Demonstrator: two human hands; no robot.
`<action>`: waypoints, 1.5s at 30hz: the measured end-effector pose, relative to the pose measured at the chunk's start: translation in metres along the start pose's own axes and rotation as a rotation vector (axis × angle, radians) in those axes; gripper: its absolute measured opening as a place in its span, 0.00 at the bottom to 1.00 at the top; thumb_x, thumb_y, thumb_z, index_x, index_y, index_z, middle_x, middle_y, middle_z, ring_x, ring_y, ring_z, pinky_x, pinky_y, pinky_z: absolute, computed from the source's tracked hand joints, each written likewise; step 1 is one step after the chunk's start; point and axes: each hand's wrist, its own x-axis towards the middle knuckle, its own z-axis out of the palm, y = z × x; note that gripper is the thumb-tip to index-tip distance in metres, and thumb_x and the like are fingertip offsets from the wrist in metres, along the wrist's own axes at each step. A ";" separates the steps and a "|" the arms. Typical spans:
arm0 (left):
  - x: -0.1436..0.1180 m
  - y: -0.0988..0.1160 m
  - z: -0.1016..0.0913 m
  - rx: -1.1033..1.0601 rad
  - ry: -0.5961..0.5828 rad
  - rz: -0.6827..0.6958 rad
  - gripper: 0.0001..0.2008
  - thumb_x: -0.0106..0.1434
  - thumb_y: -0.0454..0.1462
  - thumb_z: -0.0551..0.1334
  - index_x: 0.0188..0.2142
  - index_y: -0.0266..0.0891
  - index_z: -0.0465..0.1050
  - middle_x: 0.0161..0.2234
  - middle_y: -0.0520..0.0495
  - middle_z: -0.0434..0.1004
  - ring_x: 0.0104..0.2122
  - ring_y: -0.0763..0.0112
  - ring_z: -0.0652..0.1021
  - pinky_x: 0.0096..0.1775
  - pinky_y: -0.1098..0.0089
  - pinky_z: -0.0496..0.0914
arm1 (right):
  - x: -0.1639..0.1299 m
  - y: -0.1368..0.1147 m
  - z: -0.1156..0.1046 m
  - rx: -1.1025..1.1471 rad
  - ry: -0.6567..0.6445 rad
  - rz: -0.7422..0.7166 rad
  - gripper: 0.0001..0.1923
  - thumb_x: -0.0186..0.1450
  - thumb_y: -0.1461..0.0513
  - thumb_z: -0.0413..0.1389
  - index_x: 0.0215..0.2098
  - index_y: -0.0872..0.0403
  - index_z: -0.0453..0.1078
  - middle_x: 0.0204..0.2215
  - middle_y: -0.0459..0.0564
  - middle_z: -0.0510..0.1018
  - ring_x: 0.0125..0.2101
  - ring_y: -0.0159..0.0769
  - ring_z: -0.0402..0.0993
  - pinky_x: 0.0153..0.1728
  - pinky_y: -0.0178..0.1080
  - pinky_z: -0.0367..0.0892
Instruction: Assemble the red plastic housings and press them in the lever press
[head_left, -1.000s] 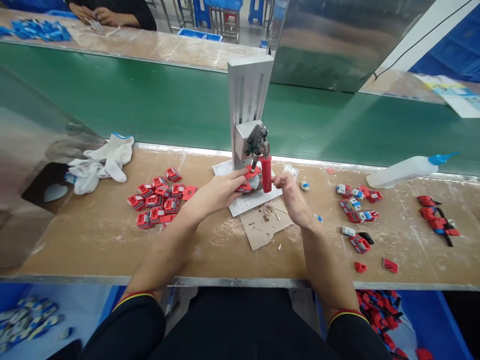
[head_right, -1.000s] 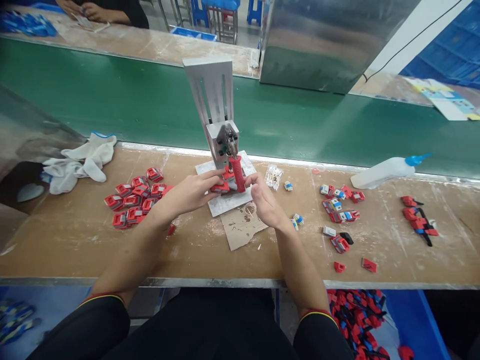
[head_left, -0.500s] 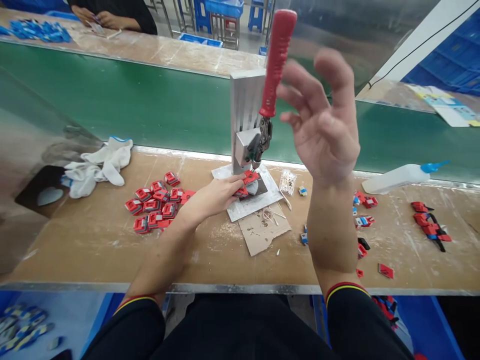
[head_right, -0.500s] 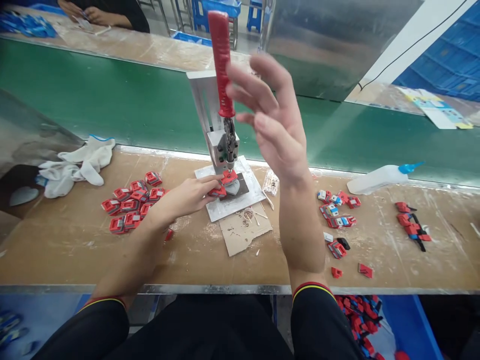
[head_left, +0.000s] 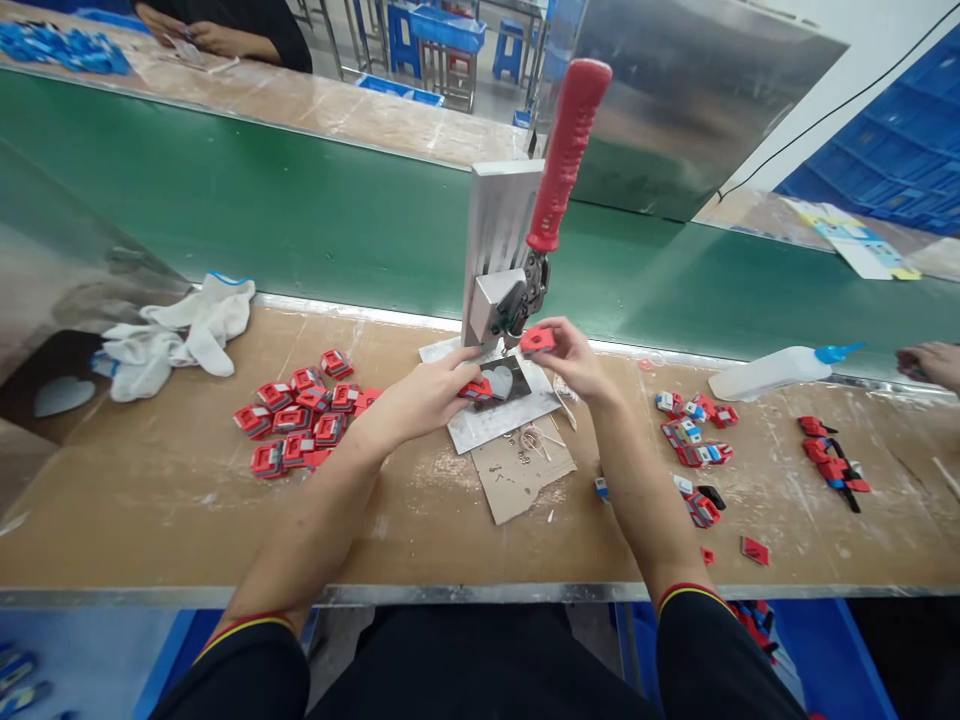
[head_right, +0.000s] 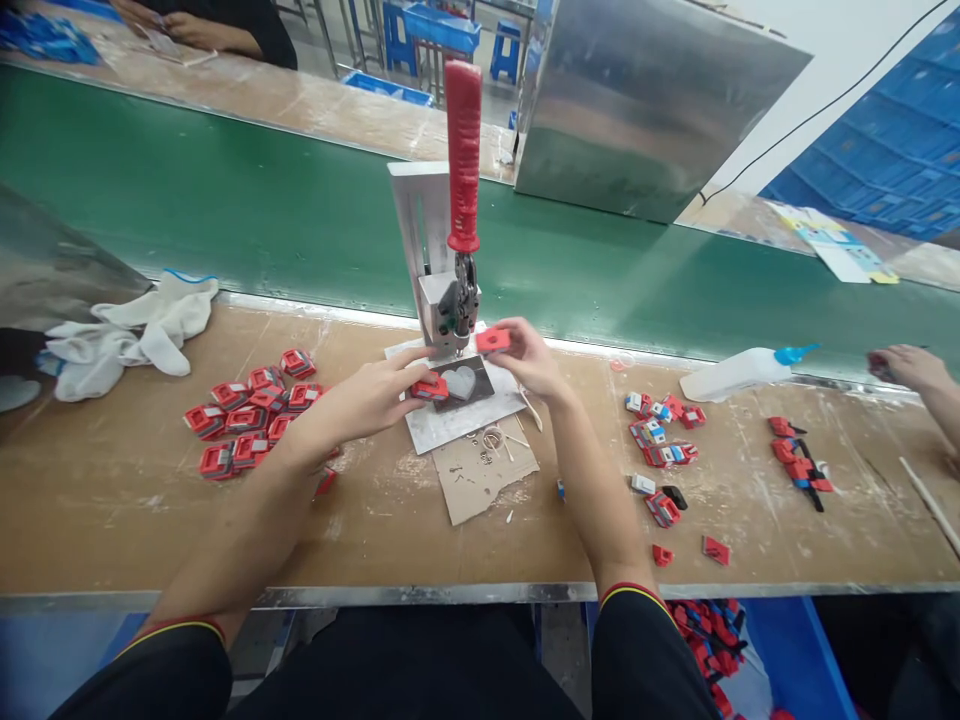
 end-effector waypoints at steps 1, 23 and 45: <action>0.000 -0.002 -0.001 -0.022 0.029 -0.012 0.10 0.65 0.31 0.65 0.46 0.40 0.77 0.63 0.38 0.75 0.54 0.50 0.83 0.51 0.54 0.80 | 0.004 0.006 -0.014 -0.034 0.074 0.055 0.25 0.61 0.54 0.65 0.54 0.50 0.67 0.47 0.52 0.81 0.42 0.38 0.79 0.45 0.45 0.76; 0.022 -0.012 0.043 -0.611 0.475 -0.219 0.22 0.59 0.37 0.72 0.53 0.37 0.76 0.52 0.37 0.83 0.47 0.57 0.86 0.53 0.52 0.82 | 0.043 0.062 -0.107 -0.478 0.537 0.276 0.24 0.59 0.65 0.56 0.54 0.56 0.69 0.47 0.59 0.79 0.39 0.41 0.76 0.48 0.49 0.75; 0.031 -0.002 0.093 -0.289 0.573 -0.213 0.18 0.66 0.32 0.68 0.55 0.39 0.72 0.52 0.39 0.81 0.53 0.54 0.82 0.55 0.53 0.77 | -0.010 -0.148 0.027 -0.147 0.415 -0.654 0.12 0.72 0.51 0.61 0.50 0.45 0.70 0.45 0.48 0.78 0.51 0.43 0.81 0.59 0.56 0.78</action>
